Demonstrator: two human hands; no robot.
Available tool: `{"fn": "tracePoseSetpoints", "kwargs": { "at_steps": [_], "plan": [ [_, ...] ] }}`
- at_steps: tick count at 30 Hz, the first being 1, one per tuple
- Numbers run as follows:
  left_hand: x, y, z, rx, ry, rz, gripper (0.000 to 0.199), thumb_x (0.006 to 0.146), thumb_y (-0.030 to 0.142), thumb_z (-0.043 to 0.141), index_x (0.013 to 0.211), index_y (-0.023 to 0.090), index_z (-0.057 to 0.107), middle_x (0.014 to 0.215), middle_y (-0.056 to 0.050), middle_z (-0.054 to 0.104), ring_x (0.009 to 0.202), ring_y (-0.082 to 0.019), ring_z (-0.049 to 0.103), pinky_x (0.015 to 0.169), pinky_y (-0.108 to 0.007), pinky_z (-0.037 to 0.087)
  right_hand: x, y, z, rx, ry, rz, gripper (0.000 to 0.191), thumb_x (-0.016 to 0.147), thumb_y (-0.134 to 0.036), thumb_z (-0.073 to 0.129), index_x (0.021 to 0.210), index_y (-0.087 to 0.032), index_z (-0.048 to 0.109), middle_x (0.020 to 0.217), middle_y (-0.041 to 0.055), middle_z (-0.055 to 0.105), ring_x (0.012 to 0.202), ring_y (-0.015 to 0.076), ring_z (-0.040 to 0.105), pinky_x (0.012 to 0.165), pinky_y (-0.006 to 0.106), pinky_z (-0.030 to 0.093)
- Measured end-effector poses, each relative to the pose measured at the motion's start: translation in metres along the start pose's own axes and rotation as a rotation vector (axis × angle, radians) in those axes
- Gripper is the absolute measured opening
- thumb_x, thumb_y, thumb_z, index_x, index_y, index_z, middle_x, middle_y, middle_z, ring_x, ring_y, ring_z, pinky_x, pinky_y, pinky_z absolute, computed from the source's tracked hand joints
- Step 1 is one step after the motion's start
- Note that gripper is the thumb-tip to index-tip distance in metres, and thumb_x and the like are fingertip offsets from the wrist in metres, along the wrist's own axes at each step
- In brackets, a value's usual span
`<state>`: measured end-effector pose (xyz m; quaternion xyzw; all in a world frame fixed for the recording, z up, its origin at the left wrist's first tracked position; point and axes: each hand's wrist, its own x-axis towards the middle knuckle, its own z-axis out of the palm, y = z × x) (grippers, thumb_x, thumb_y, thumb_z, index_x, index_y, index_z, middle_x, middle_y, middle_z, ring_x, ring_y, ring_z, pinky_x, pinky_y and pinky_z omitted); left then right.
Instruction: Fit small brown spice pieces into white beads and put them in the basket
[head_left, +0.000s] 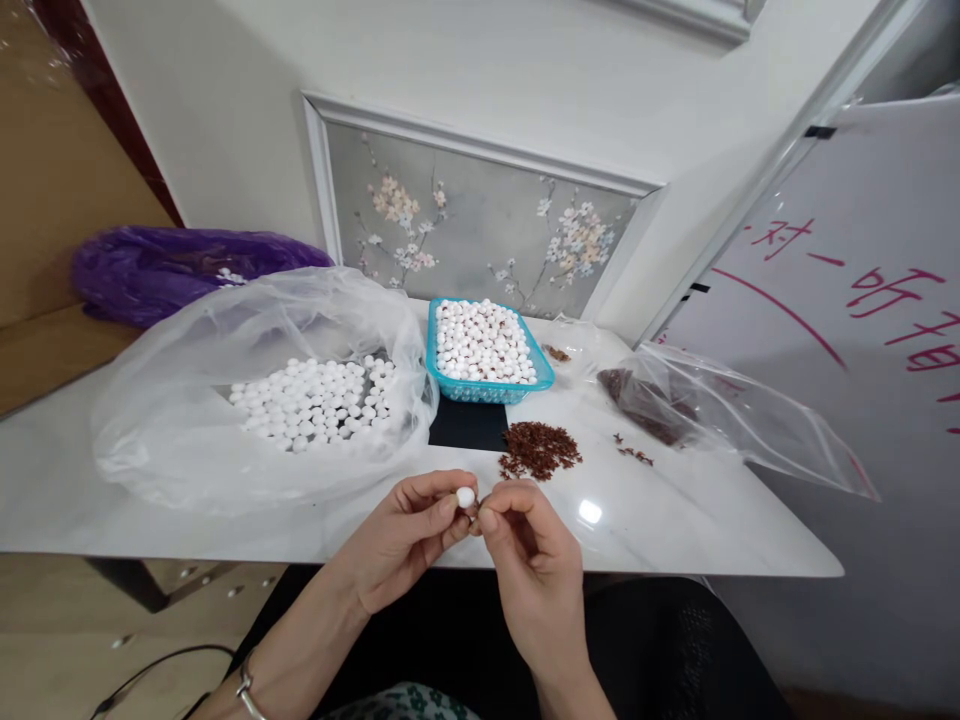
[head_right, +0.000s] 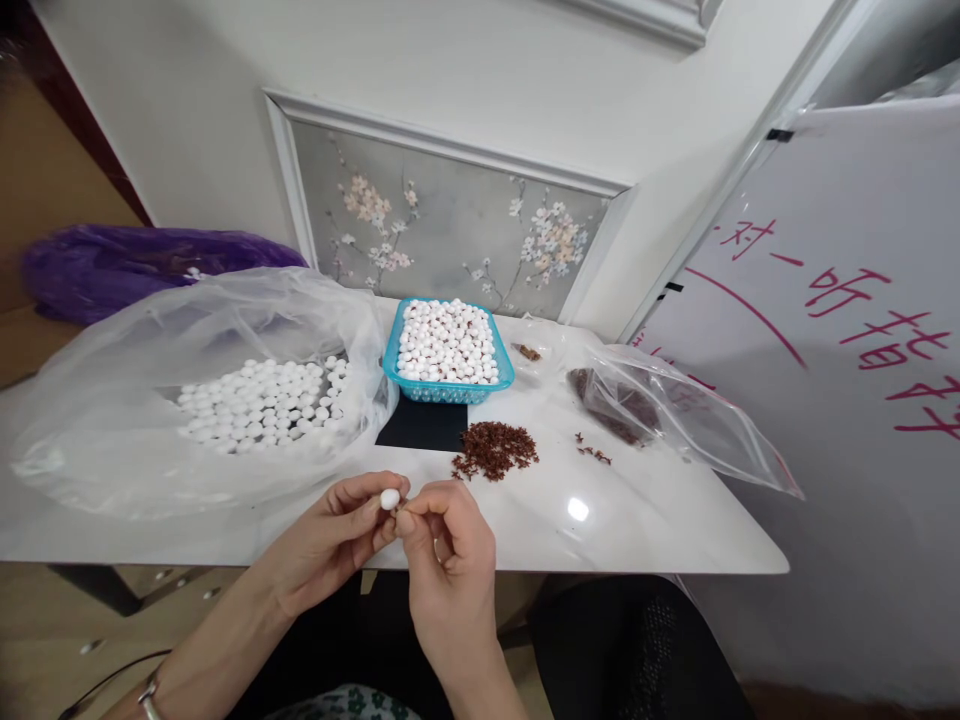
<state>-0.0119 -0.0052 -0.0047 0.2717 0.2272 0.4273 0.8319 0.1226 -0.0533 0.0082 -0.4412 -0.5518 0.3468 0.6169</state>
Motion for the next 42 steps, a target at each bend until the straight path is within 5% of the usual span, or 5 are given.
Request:
{"fn": "tracePoseSetpoints", "kwargs": {
  "at_steps": [11, 29, 35, 39, 42],
  "plan": [
    [-0.001, 0.002, 0.002, 0.070, -0.083, 0.038, 0.013, 0.069, 0.018, 0.074, 0.081, 0.016, 0.069, 0.079, 0.001, 0.063, 0.076, -0.009, 0.059, 0.077, -0.019, 0.048, -0.002, -0.002, 0.000, -0.078, -0.048, -0.035, 0.009, 0.088, -0.020, 0.052, 0.079, -0.020, 0.055, 0.080, 0.0020, 0.052, 0.075, 0.0146, 0.052, 0.065, 0.027, 0.043],
    [-0.001, 0.000, 0.004, 0.171, -0.014, 0.138, 0.010, 0.064, 0.015, 0.077, 0.072, 0.017, 0.072, 0.081, -0.001, 0.064, 0.077, -0.013, 0.059, 0.074, -0.025, 0.047, -0.003, 0.000, 0.002, -0.096, -0.027, -0.031, 0.010, 0.088, -0.020, 0.051, 0.079, -0.020, 0.052, 0.078, 0.0011, 0.051, 0.074, 0.0141, 0.050, 0.065, 0.026, 0.042],
    [0.001, -0.001, 0.005, 0.178, 0.017, 0.139, 0.011, 0.062, 0.016, 0.078, 0.071, 0.016, 0.072, 0.076, -0.002, 0.067, 0.073, -0.013, 0.060, 0.073, -0.024, 0.047, 0.002, 0.003, 0.002, -0.036, 0.012, 0.095, 0.008, 0.085, -0.023, 0.057, 0.081, -0.020, 0.051, 0.075, -0.0014, 0.049, 0.068, 0.0117, 0.049, 0.061, 0.023, 0.043],
    [0.002, 0.000, 0.006, 0.169, -0.034, 0.111, 0.015, 0.068, 0.019, 0.074, 0.082, 0.015, 0.069, 0.069, -0.001, 0.065, 0.062, -0.010, 0.057, 0.066, -0.022, 0.046, 0.009, -0.002, -0.008, 0.071, -0.160, 0.134, 0.013, 0.087, -0.025, 0.054, 0.099, -0.021, 0.057, 0.079, -0.0002, 0.052, 0.071, 0.0131, 0.054, 0.068, 0.026, 0.047],
    [0.002, 0.001, 0.008, 0.145, -0.050, 0.073, 0.029, 0.068, 0.017, 0.075, 0.094, 0.018, 0.063, 0.072, 0.000, 0.065, 0.063, -0.010, 0.058, 0.065, -0.021, 0.045, 0.010, -0.008, -0.015, -0.059, -0.267, 0.064, 0.027, 0.090, -0.023, 0.048, 0.115, -0.023, 0.059, 0.088, 0.0035, 0.056, 0.078, 0.0152, 0.056, 0.073, 0.029, 0.048]
  ]
}}
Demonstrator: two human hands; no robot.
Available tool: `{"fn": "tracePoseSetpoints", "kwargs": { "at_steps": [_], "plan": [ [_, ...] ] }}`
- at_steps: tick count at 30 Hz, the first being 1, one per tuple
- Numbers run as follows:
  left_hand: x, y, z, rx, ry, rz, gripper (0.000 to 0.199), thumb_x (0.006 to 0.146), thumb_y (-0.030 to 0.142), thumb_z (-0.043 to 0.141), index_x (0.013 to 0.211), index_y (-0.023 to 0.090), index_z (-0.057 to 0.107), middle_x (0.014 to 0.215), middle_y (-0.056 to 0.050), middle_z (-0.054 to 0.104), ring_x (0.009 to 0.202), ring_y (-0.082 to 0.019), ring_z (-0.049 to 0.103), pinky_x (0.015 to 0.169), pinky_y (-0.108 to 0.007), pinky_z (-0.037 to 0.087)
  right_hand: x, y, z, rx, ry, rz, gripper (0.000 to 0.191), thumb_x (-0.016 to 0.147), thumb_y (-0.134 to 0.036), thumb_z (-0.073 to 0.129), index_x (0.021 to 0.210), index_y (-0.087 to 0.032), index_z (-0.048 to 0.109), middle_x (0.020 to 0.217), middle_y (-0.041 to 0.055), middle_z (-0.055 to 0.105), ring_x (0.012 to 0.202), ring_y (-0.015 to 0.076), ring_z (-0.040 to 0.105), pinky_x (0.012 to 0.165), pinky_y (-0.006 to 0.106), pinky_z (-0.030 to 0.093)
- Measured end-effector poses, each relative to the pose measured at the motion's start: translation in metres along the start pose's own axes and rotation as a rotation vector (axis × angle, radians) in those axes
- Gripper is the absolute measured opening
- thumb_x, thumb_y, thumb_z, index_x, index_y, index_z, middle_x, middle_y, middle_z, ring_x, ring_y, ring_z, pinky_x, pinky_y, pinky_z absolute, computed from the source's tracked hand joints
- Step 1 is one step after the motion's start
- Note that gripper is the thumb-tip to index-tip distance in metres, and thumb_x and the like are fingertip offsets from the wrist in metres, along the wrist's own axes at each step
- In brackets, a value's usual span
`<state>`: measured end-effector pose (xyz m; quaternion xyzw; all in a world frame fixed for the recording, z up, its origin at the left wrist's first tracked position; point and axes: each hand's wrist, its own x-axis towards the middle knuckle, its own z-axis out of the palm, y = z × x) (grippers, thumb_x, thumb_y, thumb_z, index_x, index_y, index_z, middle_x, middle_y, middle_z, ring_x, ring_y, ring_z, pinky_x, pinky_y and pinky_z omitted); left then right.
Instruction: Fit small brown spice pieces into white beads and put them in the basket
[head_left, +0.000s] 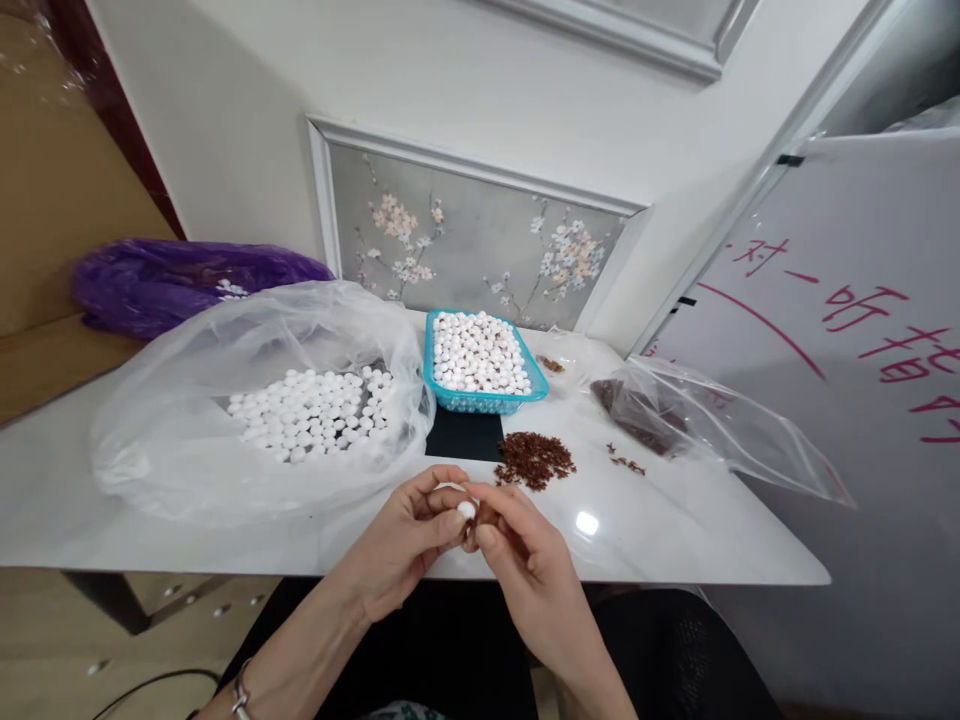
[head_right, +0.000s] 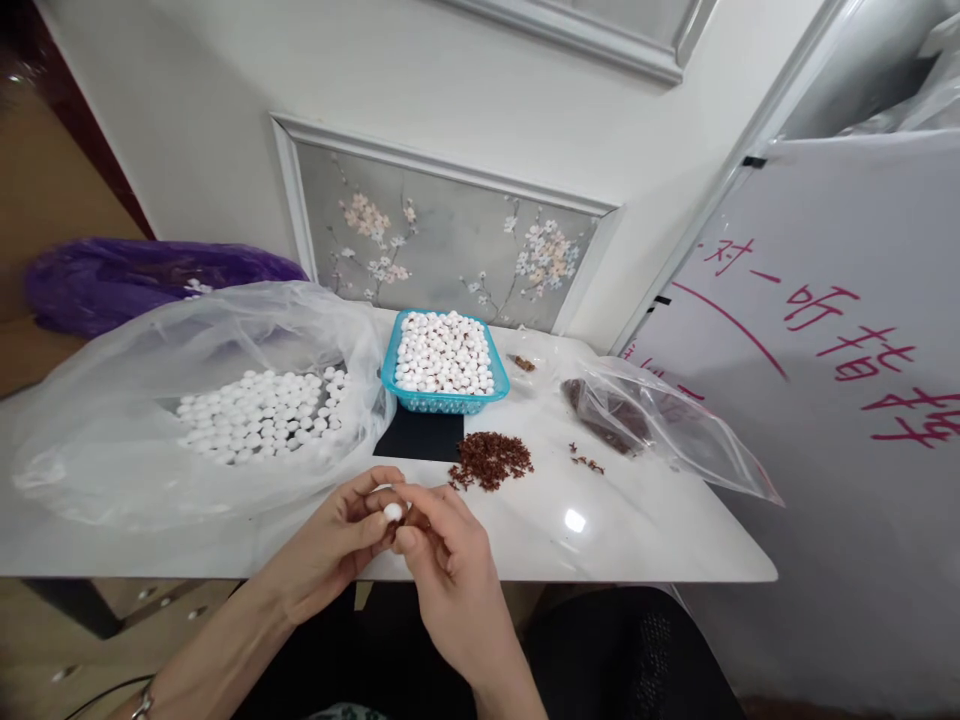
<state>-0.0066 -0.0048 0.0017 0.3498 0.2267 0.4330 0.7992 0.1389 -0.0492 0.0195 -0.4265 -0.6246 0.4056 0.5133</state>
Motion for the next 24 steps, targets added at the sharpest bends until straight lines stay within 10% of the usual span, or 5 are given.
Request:
{"fn": "tracePoseSetpoints", "kwargs": {
  "at_steps": [24],
  "plan": [
    [0.0006, 0.0013, 0.0033, 0.129, 0.016, -0.014, 0.026, 0.066, 0.015, 0.075, 0.087, 0.017, 0.059, 0.073, 0.000, 0.065, 0.069, -0.011, 0.059, 0.069, -0.022, 0.043, -0.0001, 0.0043, 0.0032, -0.173, 0.076, -0.103, 0.029, 0.086, -0.010, 0.047, 0.104, -0.023, 0.066, 0.088, 0.0043, 0.058, 0.079, 0.0160, 0.058, 0.071, 0.028, 0.047]
  ]
}}
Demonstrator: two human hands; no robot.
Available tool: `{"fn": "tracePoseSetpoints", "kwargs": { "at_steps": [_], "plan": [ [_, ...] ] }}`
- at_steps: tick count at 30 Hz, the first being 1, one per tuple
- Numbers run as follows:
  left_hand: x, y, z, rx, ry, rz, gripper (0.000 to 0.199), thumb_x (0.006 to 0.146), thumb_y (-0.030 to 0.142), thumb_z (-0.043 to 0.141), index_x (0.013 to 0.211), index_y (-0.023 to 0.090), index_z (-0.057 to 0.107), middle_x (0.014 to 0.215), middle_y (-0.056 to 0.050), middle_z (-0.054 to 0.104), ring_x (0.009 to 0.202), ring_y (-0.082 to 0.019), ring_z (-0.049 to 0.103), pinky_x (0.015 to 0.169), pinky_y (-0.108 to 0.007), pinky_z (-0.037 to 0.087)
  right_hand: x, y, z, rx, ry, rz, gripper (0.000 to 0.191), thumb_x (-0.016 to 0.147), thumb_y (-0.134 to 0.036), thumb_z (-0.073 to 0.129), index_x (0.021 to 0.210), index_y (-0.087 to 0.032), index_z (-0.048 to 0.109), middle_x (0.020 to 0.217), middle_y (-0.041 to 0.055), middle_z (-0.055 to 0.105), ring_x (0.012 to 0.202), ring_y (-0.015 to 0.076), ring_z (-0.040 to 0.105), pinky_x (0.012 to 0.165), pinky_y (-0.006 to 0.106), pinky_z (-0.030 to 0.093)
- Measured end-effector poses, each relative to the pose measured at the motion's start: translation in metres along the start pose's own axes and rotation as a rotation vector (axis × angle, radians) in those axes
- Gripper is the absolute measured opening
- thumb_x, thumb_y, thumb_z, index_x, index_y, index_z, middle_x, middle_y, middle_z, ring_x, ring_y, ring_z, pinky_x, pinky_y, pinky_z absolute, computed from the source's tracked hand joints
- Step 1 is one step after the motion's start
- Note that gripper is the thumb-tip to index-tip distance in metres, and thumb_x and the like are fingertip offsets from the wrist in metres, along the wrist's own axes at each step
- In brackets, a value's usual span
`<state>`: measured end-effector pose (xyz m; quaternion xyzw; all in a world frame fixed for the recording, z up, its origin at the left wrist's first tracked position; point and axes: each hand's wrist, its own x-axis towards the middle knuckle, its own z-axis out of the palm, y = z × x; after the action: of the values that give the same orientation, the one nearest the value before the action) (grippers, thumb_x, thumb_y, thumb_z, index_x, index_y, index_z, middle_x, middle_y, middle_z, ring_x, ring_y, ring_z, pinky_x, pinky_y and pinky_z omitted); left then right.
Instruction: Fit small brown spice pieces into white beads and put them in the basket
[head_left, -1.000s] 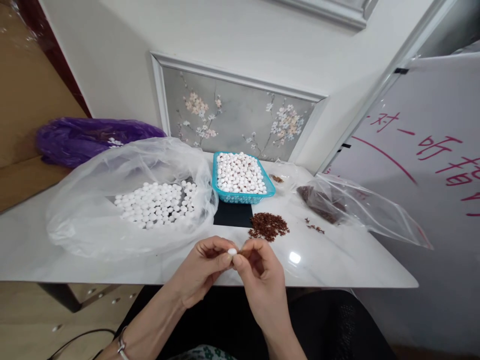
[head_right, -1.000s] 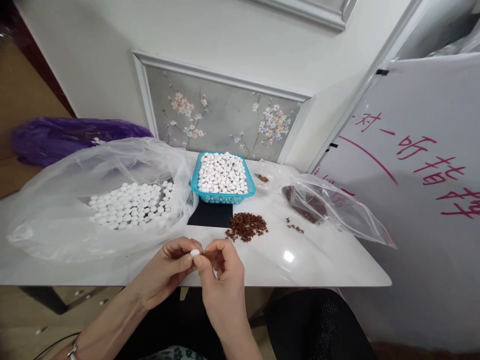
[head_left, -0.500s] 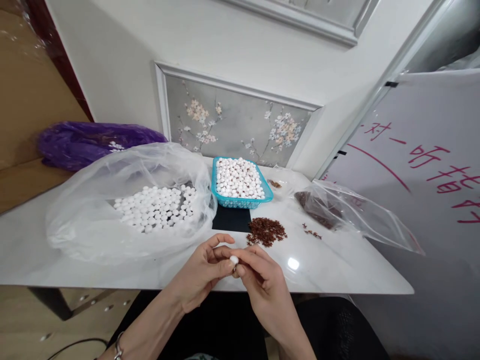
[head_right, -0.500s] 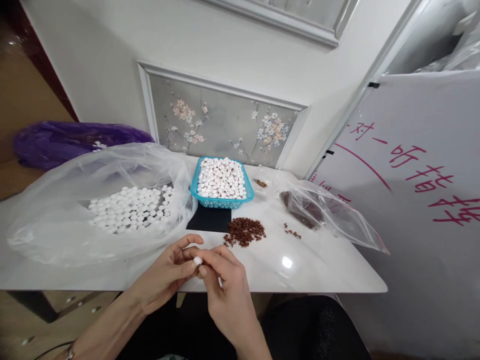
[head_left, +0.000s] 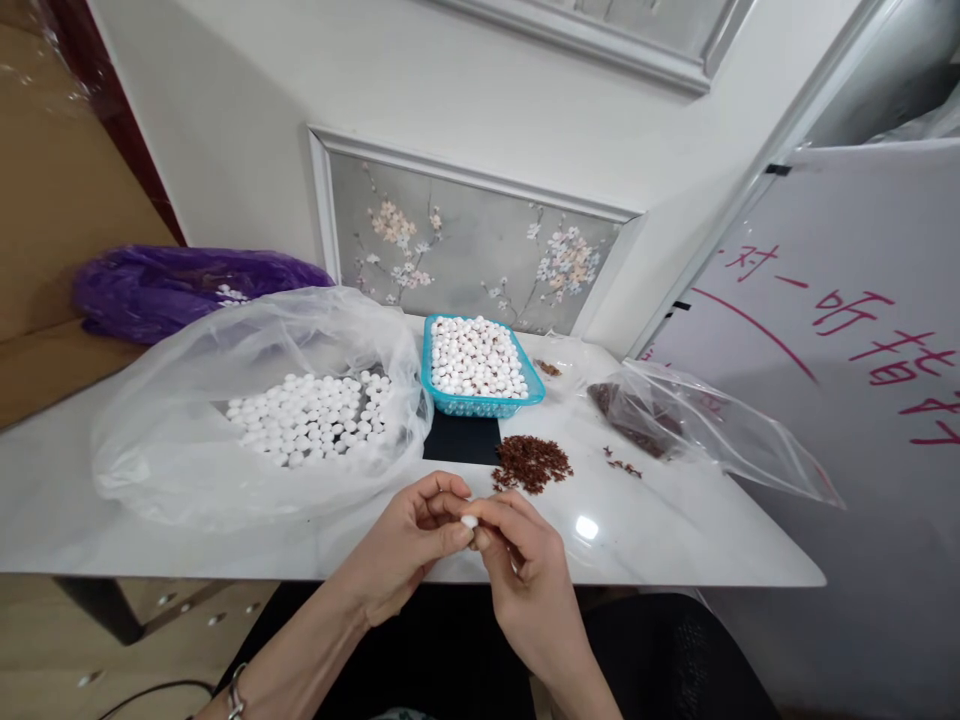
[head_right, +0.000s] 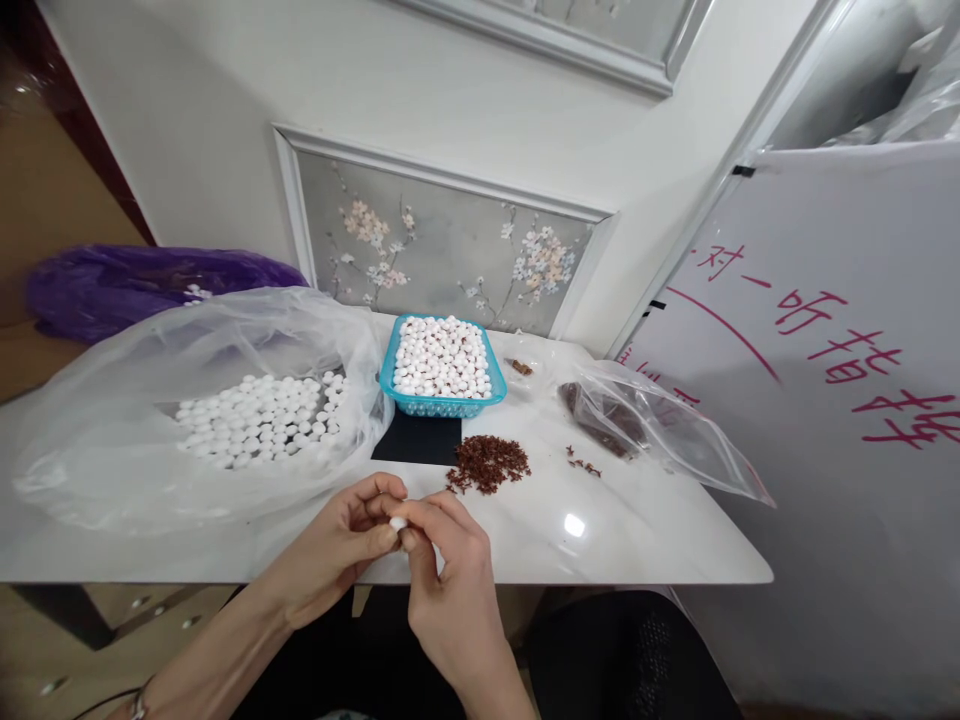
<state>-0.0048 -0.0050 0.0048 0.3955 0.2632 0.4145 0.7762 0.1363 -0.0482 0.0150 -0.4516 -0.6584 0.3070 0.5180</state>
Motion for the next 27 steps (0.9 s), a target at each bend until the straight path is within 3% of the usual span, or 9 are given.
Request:
{"fn": "tracePoseSetpoints", "kwargs": {
  "at_steps": [8, 13, 16, 19, 22, 24, 27],
  "plan": [
    [0.002, 0.000, 0.002, 0.090, 0.002, 0.025, 0.025, 0.069, 0.015, 0.074, 0.089, 0.017, 0.058, 0.076, 0.000, 0.065, 0.072, -0.011, 0.058, 0.073, -0.023, 0.042, -0.001, 0.003, -0.003, 0.014, 0.019, 0.022, 0.023, 0.085, -0.012, 0.051, 0.099, -0.022, 0.067, 0.083, 0.0028, 0.058, 0.072, 0.0141, 0.055, 0.064, 0.025, 0.045],
    [0.001, -0.001, 0.001, -0.038, -0.004, 0.008, 0.025, 0.073, 0.017, 0.071, 0.095, 0.019, 0.060, 0.075, 0.000, 0.065, 0.070, -0.010, 0.060, 0.074, -0.023, 0.045, -0.005, 0.010, -0.003, 0.187, 0.005, 0.103, 0.027, 0.090, -0.023, 0.049, 0.114, -0.025, 0.059, 0.086, 0.0021, 0.056, 0.075, 0.0133, 0.054, 0.068, 0.025, 0.046],
    [-0.001, -0.002, -0.002, -0.087, 0.049, -0.028, 0.023, 0.072, 0.017, 0.072, 0.093, 0.018, 0.064, 0.075, 0.001, 0.065, 0.067, -0.007, 0.059, 0.072, -0.019, 0.047, -0.007, 0.022, -0.006, 0.193, 0.069, 0.126, 0.029, 0.092, -0.028, 0.045, 0.118, -0.023, 0.056, 0.082, 0.0012, 0.055, 0.075, 0.0134, 0.054, 0.072, 0.026, 0.046],
    [0.001, 0.001, 0.002, -0.099, 0.115, -0.066, 0.014, 0.073, 0.018, 0.071, 0.086, 0.015, 0.067, 0.077, -0.001, 0.065, 0.065, -0.005, 0.059, 0.068, -0.016, 0.048, -0.008, 0.035, -0.012, 0.115, 0.183, 0.174, 0.024, 0.091, -0.032, 0.047, 0.108, -0.020, 0.059, 0.073, -0.0001, 0.053, 0.070, 0.0136, 0.053, 0.068, 0.025, 0.045],
    [0.016, 0.013, 0.018, -0.090, 0.146, -0.009, 0.012, 0.075, 0.018, 0.069, 0.086, 0.013, 0.068, 0.082, -0.003, 0.066, 0.070, -0.006, 0.061, 0.073, -0.017, 0.050, -0.009, 0.044, -0.016, 0.059, 0.263, 0.234, 0.021, 0.090, -0.036, 0.048, 0.098, -0.020, 0.059, 0.067, -0.0016, 0.051, 0.064, 0.0131, 0.050, 0.063, 0.024, 0.042],
    [0.036, 0.025, 0.032, -0.070, 0.160, 0.104, 0.015, 0.076, 0.015, 0.067, 0.091, 0.012, 0.067, 0.090, -0.006, 0.067, 0.084, -0.011, 0.063, 0.084, -0.021, 0.049, -0.010, 0.047, -0.017, 0.040, 0.249, 0.249, 0.022, 0.090, -0.038, 0.047, 0.094, -0.020, 0.059, 0.064, -0.0020, 0.049, 0.063, 0.0131, 0.049, 0.061, 0.023, 0.042],
    [0.075, 0.048, 0.046, 0.008, 0.263, 0.234, 0.037, 0.080, 0.013, 0.059, 0.117, 0.011, 0.056, 0.121, -0.014, 0.058, 0.111, -0.017, 0.055, 0.098, -0.026, 0.041, -0.013, 0.050, -0.017, 0.007, 0.197, 0.235, 0.026, 0.088, -0.041, 0.047, 0.091, -0.019, 0.060, 0.062, -0.0014, 0.050, 0.060, 0.0139, 0.050, 0.058, 0.023, 0.042]
  ]
}}
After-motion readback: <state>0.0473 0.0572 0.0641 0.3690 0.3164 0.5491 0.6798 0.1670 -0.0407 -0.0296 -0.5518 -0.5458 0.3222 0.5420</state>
